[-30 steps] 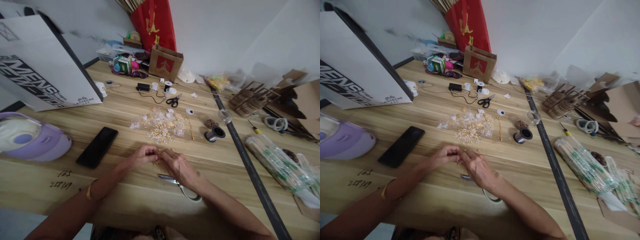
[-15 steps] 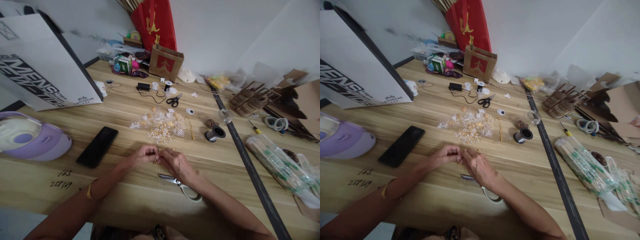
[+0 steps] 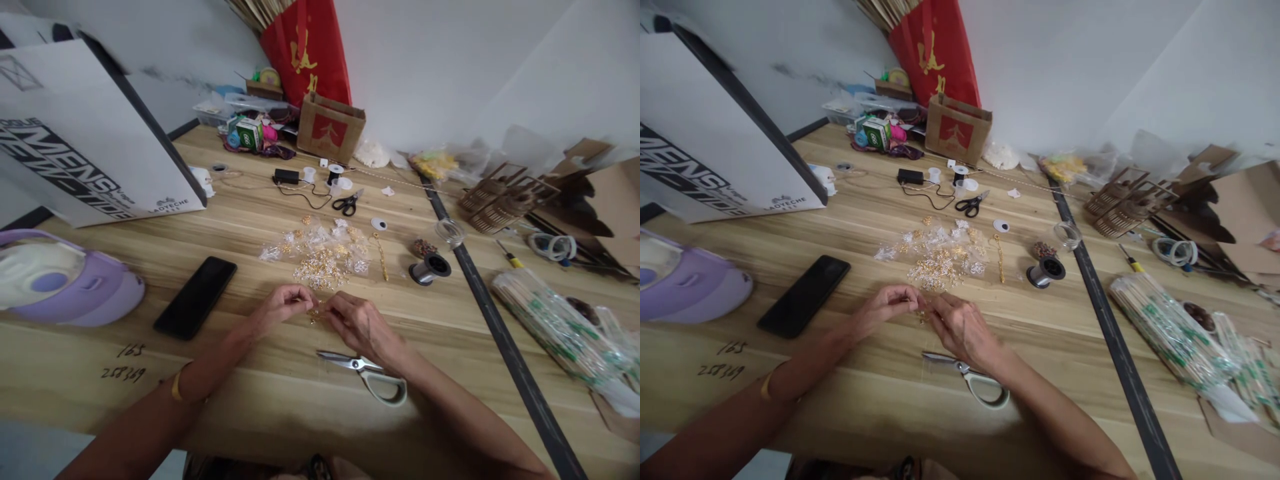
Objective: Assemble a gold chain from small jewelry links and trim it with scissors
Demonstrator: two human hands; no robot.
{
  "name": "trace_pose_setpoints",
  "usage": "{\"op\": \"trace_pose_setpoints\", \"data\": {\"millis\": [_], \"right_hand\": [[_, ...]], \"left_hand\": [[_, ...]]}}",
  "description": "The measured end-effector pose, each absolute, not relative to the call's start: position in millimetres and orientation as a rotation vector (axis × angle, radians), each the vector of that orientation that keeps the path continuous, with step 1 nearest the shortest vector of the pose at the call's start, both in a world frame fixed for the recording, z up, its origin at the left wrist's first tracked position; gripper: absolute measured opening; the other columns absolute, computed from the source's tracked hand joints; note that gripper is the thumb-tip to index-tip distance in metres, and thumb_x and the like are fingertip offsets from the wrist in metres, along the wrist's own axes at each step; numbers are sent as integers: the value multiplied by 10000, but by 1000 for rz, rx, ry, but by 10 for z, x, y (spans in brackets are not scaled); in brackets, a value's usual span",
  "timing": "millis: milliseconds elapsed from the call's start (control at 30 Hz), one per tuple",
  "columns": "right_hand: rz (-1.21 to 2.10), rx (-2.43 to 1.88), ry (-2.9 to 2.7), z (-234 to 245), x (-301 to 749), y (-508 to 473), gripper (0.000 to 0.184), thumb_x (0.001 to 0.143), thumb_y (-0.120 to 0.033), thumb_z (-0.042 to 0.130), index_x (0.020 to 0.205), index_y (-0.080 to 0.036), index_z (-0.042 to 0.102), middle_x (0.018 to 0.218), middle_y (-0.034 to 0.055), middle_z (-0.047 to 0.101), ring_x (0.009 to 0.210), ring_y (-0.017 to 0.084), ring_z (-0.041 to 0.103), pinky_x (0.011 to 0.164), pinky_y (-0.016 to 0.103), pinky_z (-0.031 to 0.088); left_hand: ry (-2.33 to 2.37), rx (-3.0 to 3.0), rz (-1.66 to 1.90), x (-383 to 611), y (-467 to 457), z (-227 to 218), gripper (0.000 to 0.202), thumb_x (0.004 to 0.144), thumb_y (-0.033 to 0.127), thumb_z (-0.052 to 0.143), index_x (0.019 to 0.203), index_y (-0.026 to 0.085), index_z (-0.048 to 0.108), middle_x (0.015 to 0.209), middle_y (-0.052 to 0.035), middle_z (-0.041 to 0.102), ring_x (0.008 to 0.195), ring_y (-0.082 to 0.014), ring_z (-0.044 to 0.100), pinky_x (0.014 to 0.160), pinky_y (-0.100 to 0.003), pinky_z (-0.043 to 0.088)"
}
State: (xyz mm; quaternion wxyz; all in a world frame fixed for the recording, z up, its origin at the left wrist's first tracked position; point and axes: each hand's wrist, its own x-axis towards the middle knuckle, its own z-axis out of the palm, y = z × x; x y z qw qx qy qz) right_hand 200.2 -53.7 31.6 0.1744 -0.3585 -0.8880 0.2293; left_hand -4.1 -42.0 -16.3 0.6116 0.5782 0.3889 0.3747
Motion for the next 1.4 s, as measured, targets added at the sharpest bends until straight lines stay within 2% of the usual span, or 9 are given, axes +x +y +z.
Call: {"op": "trace_pose_setpoints", "data": {"millis": [200, 500, 1033, 1300, 1400], "right_hand": [[706, -1022, -2433, 320, 2019, -506, 98, 878, -126, 470, 849, -164, 555, 772, 34, 583, 654, 121, 546, 586, 213, 390], [733, -975, -2407, 303, 1988, -499, 121, 882, -126, 467, 822, -158, 567, 763, 29, 553, 657, 117, 528, 590, 214, 386], [821, -1005, -2365, 255, 1977, -486, 129, 883, -145, 478, 813, -151, 586, 761, 22, 542, 649, 111, 501, 602, 214, 369], [871, -1063, -2307, 164, 1997, -446, 86, 864, -211, 515, 805, -159, 548, 644, -23, 503, 549, 90, 434, 525, 195, 322], [849, -1074, -2308, 162, 1996, -445, 55, 854, -214, 532, 857, -159, 538, 632, -33, 488, 536, 88, 422, 517, 192, 316]], "left_hand": [[939, 1196, 902, -34, -426, -151, 151, 720, 268, 676, 717, 129, 617, 774, -38, 688, 712, -133, 591, 698, -246, 437], [929, 1146, 922, -28, -416, -210, 176, 685, 269, 703, 691, 122, 606, 677, -22, 662, 601, -103, 557, 607, -228, 436], [947, 1151, 834, 25, -457, -145, 216, 684, 303, 703, 701, 115, 598, 639, 0, 612, 577, -89, 533, 588, -216, 428], [977, 1217, 787, 52, -466, -191, 200, 682, 286, 693, 694, 117, 587, 621, 1, 606, 556, -86, 522, 549, -199, 388], [968, 1264, 784, 41, -467, -221, 177, 700, 270, 678, 706, 117, 590, 644, -6, 611, 576, -92, 529, 557, -201, 390]]}}
